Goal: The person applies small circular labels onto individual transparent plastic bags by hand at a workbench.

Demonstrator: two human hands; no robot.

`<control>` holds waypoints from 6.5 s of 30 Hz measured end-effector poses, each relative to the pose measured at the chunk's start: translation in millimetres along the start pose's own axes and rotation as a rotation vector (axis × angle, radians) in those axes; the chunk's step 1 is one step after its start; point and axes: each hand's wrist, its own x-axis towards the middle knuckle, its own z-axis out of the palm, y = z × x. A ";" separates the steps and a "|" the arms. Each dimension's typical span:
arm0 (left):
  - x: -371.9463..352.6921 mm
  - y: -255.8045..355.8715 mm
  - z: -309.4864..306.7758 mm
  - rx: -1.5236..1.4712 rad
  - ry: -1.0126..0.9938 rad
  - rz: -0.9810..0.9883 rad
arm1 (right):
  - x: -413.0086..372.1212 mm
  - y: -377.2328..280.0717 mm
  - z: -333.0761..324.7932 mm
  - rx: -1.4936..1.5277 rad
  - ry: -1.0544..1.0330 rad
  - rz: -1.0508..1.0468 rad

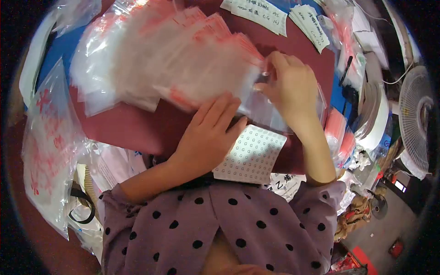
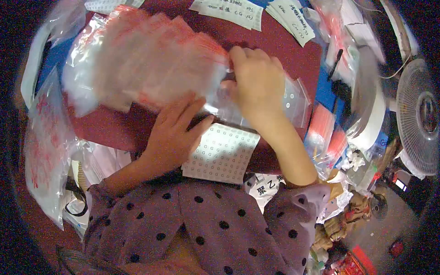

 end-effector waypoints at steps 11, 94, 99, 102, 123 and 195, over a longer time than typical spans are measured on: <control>-1.2 0.1 -12.0 -0.339 -0.029 0.019 | -30.7 28.4 -16.2 0.513 -0.201 0.057; 6.9 -3.0 4.1 -0.036 -0.111 0.139 | 10.9 13.0 7.3 0.652 -0.140 -0.182; 7.8 1.4 0.1 -0.063 -0.108 0.022 | 10.9 11.6 -13.2 0.025 -0.056 -0.102; 7.7 -3.0 8.0 -0.094 -0.098 0.120 | 9.4 8.0 6.8 0.471 -0.210 -0.123; 4.0 4.7 -20.9 -0.992 -0.110 -0.445 | -47.5 2.5 -21.7 0.710 -0.087 -0.312; 16.5 -7.9 6.8 -0.098 -0.101 0.113 | 11.3 14.5 10.5 0.844 -0.130 -0.140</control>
